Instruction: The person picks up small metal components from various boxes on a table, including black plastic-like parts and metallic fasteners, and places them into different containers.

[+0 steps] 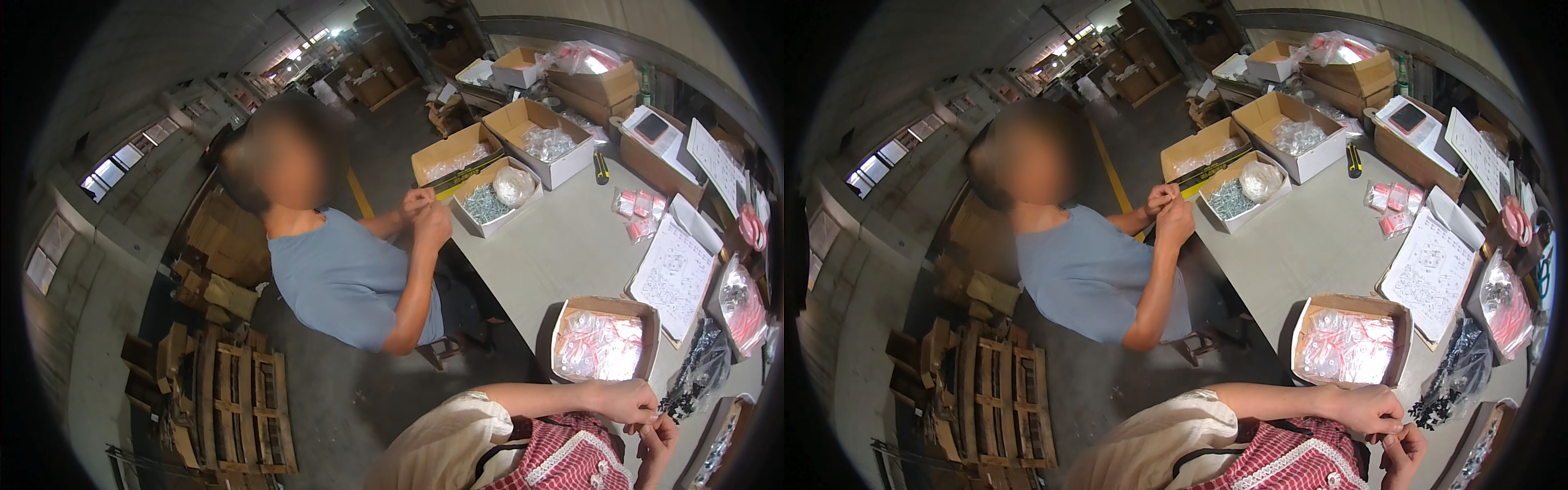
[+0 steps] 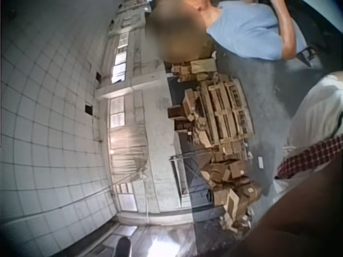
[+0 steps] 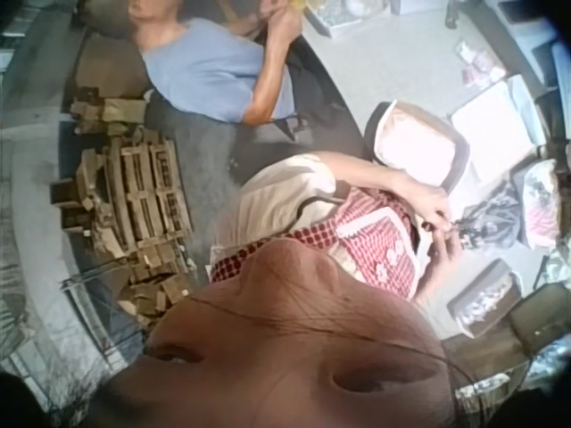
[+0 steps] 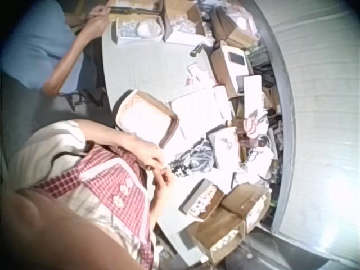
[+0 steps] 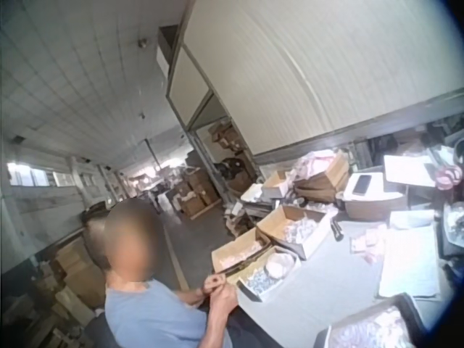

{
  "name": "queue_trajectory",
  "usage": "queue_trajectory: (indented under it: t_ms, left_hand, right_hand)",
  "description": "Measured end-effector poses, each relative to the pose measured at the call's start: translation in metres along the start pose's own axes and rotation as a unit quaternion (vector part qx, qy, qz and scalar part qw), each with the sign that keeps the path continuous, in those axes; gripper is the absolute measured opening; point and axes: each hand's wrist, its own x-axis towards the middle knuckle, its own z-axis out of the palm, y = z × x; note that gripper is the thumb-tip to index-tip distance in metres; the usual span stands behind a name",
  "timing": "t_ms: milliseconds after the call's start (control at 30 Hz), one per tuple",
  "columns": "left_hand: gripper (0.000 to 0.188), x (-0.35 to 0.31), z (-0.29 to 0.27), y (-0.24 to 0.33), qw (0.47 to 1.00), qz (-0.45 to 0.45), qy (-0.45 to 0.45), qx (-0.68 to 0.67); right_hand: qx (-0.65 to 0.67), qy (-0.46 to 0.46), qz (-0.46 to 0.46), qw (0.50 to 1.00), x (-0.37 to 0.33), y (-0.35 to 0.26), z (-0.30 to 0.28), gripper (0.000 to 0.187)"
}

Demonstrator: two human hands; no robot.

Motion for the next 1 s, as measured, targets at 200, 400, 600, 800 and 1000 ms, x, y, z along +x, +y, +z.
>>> queue_trajectory:
  t_ms: [200, 400, 600, 800, 1000]
  left_hand:
    - [0.025, 0.001, 0.006, -0.009, 0.999, -0.005, 0.032, -0.011]
    - [0.014, 0.001, 0.029, -0.023, 0.958, 0.100, 0.198, 0.181]
    - [0.023, 0.004, 0.037, -0.031, 0.908, 0.176, 0.236, 0.299]
    - [0.041, 0.005, 0.031, -0.033, 0.910, 0.233, 0.198, 0.279]
    - [0.038, 0.006, 0.026, -0.035, 0.939, 0.185, 0.156, 0.244]
  right_hand:
    - [0.081, 0.040, 0.020, 0.996, -0.006, 0.001, 0.009, 0.027]
    - [-0.066, 0.106, -0.065, 0.990, 0.005, 0.041, -0.007, 0.020]
    - [-0.125, 0.194, -0.090, 0.969, 0.012, 0.031, 0.002, 0.015]
    - [-0.003, 0.156, -0.056, 0.986, 0.011, 0.019, 0.002, 0.015]
    - [0.013, 0.140, -0.025, 0.990, 0.007, 0.019, -0.001, 0.012]
